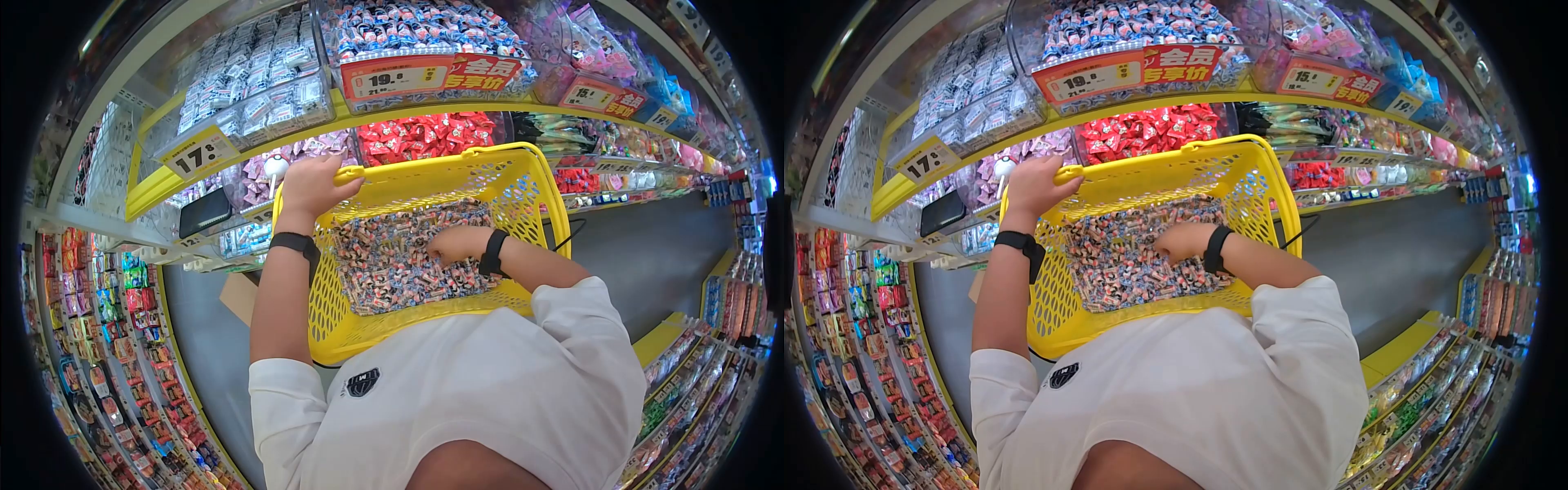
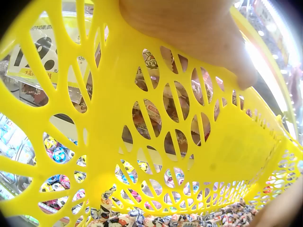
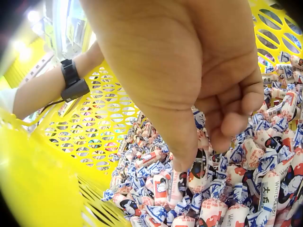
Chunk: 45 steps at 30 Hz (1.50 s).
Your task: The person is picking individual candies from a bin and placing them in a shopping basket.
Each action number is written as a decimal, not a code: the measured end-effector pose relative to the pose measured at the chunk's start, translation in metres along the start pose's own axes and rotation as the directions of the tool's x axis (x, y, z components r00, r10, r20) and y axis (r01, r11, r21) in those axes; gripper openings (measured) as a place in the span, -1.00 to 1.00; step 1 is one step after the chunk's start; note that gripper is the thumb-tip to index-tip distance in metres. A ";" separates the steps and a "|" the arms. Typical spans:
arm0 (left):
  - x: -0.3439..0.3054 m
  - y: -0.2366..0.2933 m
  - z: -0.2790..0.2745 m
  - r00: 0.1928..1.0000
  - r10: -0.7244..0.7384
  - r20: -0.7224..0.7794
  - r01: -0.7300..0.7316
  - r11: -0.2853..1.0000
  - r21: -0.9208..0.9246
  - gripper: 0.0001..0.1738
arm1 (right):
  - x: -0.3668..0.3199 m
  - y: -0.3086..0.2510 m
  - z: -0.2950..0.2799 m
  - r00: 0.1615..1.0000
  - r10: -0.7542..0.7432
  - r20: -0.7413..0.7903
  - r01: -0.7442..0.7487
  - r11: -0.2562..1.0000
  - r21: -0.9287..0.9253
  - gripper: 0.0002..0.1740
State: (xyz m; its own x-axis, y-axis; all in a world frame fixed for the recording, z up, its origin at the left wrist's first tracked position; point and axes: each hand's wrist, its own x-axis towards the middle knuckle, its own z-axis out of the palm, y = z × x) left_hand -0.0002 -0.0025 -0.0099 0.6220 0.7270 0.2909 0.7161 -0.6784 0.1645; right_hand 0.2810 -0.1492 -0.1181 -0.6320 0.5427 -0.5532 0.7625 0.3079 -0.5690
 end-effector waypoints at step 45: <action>0.001 0.001 -0.001 1.000 -0.003 -0.006 0.003 1.000 -0.023 -0.49 | -0.130 -0.131 -0.239 0.604 -0.106 -0.790 0.450 0.863 0.228 -0.87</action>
State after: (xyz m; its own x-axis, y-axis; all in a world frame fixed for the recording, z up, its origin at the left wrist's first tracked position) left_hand 0.0001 -0.0026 -0.0084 0.6180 0.7281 0.2965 0.7101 -0.6788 0.1871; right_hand 0.2964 -0.0733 0.1743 -0.3536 0.9123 0.2064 0.3424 0.3316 -0.8791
